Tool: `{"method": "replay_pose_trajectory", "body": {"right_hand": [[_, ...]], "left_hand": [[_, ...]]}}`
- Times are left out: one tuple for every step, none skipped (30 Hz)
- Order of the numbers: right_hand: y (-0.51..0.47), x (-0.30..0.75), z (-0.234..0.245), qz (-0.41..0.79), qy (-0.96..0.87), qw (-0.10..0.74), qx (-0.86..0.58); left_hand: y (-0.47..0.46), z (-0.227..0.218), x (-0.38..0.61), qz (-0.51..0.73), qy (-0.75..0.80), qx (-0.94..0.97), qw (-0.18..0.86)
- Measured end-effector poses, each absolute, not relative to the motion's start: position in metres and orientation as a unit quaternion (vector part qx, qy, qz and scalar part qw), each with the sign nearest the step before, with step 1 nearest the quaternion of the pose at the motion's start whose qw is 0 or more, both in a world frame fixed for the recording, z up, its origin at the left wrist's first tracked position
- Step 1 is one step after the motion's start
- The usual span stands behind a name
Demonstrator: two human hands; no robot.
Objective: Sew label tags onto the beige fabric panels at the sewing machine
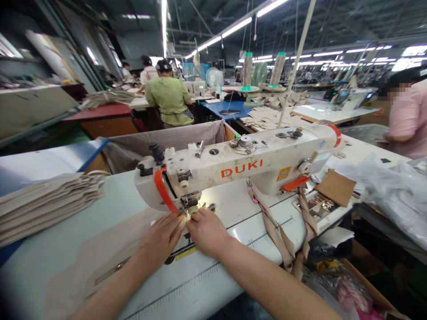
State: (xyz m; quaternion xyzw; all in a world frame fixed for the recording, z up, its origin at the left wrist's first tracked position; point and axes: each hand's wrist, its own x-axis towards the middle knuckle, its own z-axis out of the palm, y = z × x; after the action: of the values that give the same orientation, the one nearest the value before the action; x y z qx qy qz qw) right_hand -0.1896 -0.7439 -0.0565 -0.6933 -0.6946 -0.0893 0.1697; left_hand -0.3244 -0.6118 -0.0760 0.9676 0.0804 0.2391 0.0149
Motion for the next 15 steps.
{"method": "replay_pose_trajectory", "body": {"right_hand": [[-0.745,-0.189,-0.057,-0.091,-0.696,0.175,-0.691],[-0.746,-0.189,-0.058,-0.093,-0.697,0.183,-0.687],[-0.747,-0.190,-0.059,-0.096,-0.698,0.192,-0.683],[-0.749,-0.190,-0.059,-0.098,-0.700,0.203,-0.678],[-0.750,-0.190,-0.060,-0.101,-0.702,0.216,-0.671],[-0.751,-0.190,-0.060,-0.103,-0.704,0.229,-0.664],[-0.752,-0.190,-0.061,-0.104,-0.707,0.242,-0.657],[-0.753,-0.191,-0.061,-0.103,-0.710,0.254,-0.649],[-0.753,-0.191,-0.062,-0.102,-0.713,0.264,-0.642],[-0.754,-0.191,-0.063,-0.101,-0.716,0.273,-0.635],[-0.754,-0.191,-0.063,-0.100,-0.718,0.279,-0.630],[-0.754,-0.191,-0.064,-0.099,-0.720,0.283,-0.626],[-0.755,-0.191,-0.064,-0.098,-0.721,0.286,-0.623],[-0.755,-0.191,-0.064,-0.099,-0.722,0.288,-0.622],[-0.756,-0.191,-0.064,-0.100,-0.722,0.288,-0.622]], "left_hand": [[-0.613,-0.076,-0.327,0.235,0.085,0.968,0.015],[-0.614,-0.077,-0.331,0.230,0.091,0.969,0.012],[-0.616,-0.079,-0.336,0.224,0.098,0.970,0.006],[-0.619,-0.080,-0.344,0.216,0.104,0.971,-0.002],[-0.623,-0.081,-0.352,0.207,0.107,0.972,-0.009],[-0.628,-0.082,-0.361,0.198,0.107,0.974,-0.015],[-0.633,-0.081,-0.370,0.191,0.105,0.976,-0.019],[-0.638,-0.078,-0.378,0.187,0.105,0.976,-0.023],[-0.643,-0.074,-0.386,0.190,0.110,0.975,-0.032],[-0.647,-0.068,-0.393,0.201,0.120,0.971,-0.045],[-0.650,-0.062,-0.400,0.218,0.136,0.964,-0.061],[-0.652,-0.055,-0.408,0.238,0.158,0.955,-0.077],[-0.653,-0.049,-0.417,0.254,0.180,0.946,-0.091],[-0.653,-0.046,-0.427,0.262,0.199,0.939,-0.099],[-0.653,-0.046,-0.439,0.260,0.208,0.937,-0.101]]}}
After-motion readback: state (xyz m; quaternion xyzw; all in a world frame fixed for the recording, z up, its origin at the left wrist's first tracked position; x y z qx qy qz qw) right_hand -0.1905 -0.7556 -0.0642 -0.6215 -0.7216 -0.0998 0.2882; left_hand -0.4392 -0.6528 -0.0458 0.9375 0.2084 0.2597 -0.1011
